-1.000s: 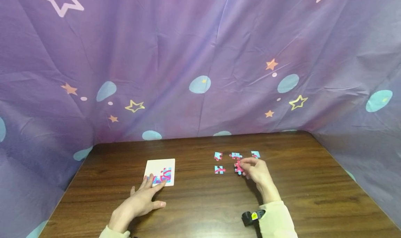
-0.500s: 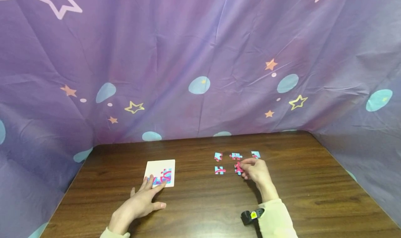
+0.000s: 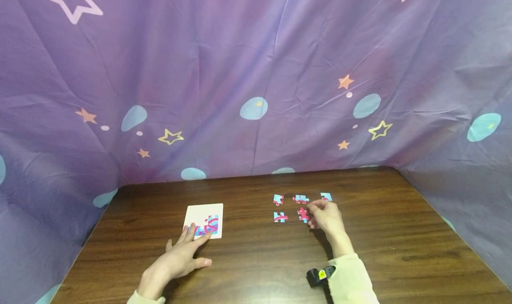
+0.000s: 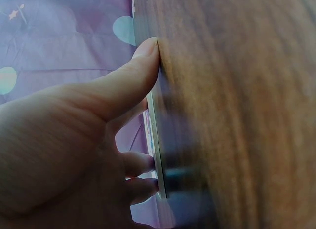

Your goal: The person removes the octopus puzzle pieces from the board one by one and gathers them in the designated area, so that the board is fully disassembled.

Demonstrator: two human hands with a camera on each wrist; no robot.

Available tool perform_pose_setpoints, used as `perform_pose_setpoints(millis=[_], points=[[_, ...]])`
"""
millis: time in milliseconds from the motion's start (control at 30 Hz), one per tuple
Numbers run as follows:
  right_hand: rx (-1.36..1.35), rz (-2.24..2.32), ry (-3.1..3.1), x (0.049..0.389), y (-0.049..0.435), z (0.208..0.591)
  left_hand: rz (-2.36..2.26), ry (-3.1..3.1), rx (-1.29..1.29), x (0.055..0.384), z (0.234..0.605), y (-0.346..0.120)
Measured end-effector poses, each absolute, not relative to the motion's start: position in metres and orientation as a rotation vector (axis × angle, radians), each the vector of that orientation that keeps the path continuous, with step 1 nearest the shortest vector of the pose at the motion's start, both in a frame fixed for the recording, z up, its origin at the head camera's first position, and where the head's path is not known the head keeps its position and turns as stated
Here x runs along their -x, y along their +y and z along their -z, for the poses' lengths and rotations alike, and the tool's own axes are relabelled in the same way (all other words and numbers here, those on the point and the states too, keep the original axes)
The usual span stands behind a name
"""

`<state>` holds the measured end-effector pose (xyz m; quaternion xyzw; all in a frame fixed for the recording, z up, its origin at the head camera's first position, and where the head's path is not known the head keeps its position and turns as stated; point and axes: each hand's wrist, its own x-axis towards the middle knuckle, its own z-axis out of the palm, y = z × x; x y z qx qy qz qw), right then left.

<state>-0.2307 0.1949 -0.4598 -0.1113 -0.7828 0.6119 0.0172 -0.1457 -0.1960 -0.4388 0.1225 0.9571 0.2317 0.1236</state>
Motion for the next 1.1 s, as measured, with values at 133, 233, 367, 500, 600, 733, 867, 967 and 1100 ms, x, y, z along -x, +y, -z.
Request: perform_pose_setpoints(millis=[133, 233, 367, 500, 600, 733, 867, 967, 1100], points=[[0.309, -1.878, -2.458, 0.229, 0.191, 0.455, -0.680, 2.789, -0.366, 0.145, 0.438, -0.196], [0.244, -1.826, -2.487, 0.228, 0.187, 0.453, -0.687, 2.788, -0.371, 0.144, 0.438, -0.196], [0.174, -1.787, -2.495, 0.228, 0.179, 0.450, -0.687, 2.796, -0.373, 0.143, 0.438, -0.196], [0.118, -1.792, -2.483, 0.226, 0.169, 0.444, -0.693, 2.791, -0.374, 0.143, 0.438, -0.196], [0.061, -1.776, -2.475, 0.225, 0.159, 0.440, -0.695, 2.785, -0.370, 0.143, 0.437, -0.196], [-0.024, -1.773, -2.465, 0.223, 0.148, 0.437, -0.694, 2.785, -0.364, 0.143, 0.437, -0.195], [-0.100, -1.720, -2.489, 0.222, 0.138, 0.434, -0.695, 2.783, -0.367, 0.144, 0.437, -0.195], [-0.143, -1.644, -2.516, 0.221, 0.133, 0.430, -0.691, 2.786, -0.374, 0.145, 0.437, -0.195], [-0.193, -1.571, -2.541, 0.219, 0.125, 0.425, -0.683, 2.787, -0.368, 0.145, 0.436, -0.196]])
